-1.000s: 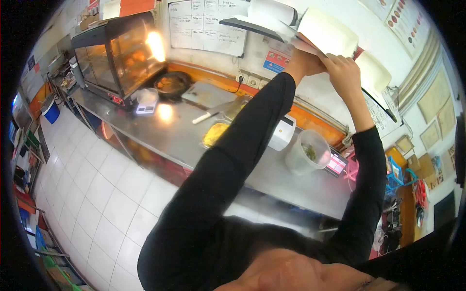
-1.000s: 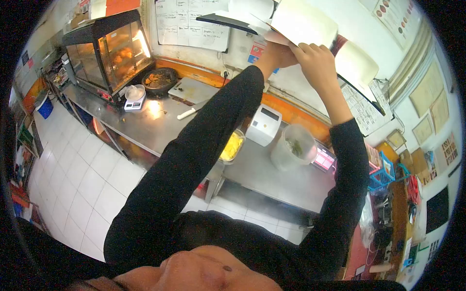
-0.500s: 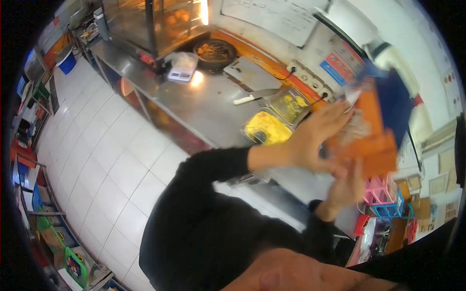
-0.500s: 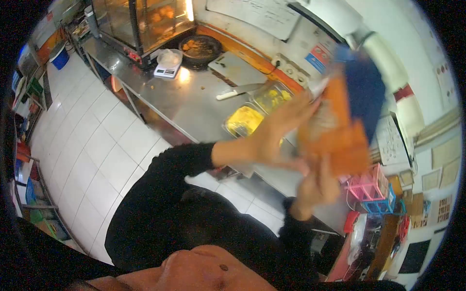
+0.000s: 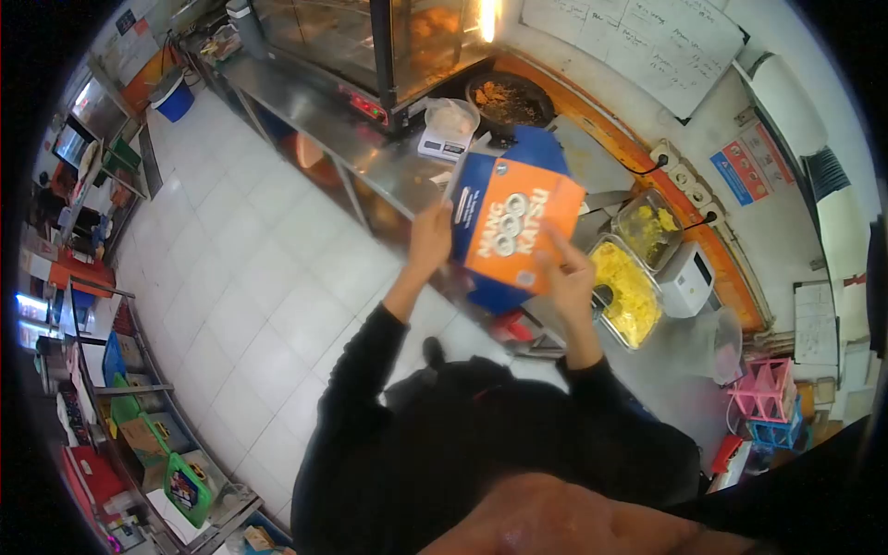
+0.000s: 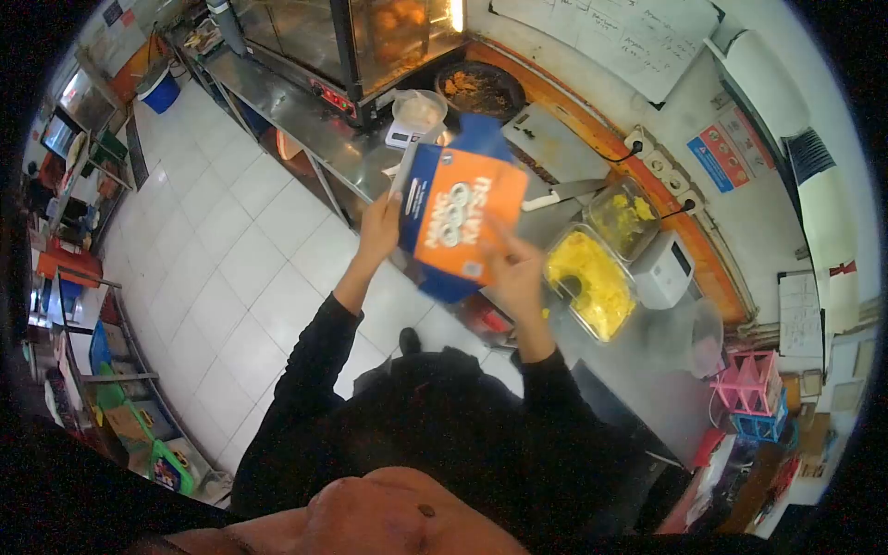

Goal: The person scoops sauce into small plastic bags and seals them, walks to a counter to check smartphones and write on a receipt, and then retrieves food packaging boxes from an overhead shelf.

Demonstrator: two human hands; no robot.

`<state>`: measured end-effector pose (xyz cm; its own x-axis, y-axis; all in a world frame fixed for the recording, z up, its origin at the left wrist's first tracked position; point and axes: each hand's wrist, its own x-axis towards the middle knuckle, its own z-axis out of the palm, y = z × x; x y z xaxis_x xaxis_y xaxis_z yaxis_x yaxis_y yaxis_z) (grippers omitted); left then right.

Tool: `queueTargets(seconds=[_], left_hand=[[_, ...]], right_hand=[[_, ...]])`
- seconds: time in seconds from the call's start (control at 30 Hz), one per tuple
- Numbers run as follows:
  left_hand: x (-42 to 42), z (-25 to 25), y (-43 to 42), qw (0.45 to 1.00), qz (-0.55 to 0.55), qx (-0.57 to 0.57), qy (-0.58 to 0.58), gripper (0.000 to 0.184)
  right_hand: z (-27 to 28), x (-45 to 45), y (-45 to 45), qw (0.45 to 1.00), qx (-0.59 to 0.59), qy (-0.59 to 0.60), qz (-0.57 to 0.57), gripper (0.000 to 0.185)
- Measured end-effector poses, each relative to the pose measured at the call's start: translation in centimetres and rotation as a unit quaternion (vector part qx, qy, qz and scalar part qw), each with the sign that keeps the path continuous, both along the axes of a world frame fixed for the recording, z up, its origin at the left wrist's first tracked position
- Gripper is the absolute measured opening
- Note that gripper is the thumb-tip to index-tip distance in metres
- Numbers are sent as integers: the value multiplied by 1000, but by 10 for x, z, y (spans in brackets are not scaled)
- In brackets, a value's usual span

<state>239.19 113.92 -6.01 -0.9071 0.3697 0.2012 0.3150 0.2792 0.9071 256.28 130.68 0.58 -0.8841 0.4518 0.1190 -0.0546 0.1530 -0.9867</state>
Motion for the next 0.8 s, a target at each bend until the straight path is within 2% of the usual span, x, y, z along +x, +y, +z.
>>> queueTargets(seconds=[0.07, 0.17, 0.2, 0.27, 0.37, 0.47, 0.5, 0.57, 0.6, 0.7, 0.8], left_hand=[[-19, -3, -13, 999, 28, 15, 33, 35], [-60, -32, -21, 997, 48, -36, 43, 34], [-72, -45, -19, 996, 55, -41, 52, 36], [-85, -39, -13, 995, 48, -73, 43, 34], [-112, -36, 8, 996, 0, -83, 32, 34], [-141, -55, 39, 989, -61, -132, 11, 37], [-151, -65, 49, 984, -79, -158, 7, 38], [-167, -84, 65, 980, -98, -164, 48, 40], [-177, -90, 71, 977, -107, -168, 71, 41], [-186, -72, 80, 955, -180, -237, -13, 47], [-167, -62, 91, 951, -126, -259, 114, 71]], right_hand=[[-10, -15, 19, 991, 11, 103, -84, 45], [-4, -20, 42, 980, 54, 101, -162, 46], [-2, -23, 47, 974, 90, 91, -188, 46], [0, -32, 52, 954, 159, 72, -244, 46], [-25, -55, 63, 893, 331, -94, -291, 35], [-71, -97, 69, 890, 390, -79, -221, 25], [-79, -105, 67, 888, 394, -112, -210, 24], [-70, -130, 55, 881, 401, -173, -184, 23], [-62, -140, 49, 862, 404, -227, -206, 23], [-64, -168, 44, 889, 327, -209, -243, 24], [-89, -201, 39, 884, 352, -250, -181, 29]])
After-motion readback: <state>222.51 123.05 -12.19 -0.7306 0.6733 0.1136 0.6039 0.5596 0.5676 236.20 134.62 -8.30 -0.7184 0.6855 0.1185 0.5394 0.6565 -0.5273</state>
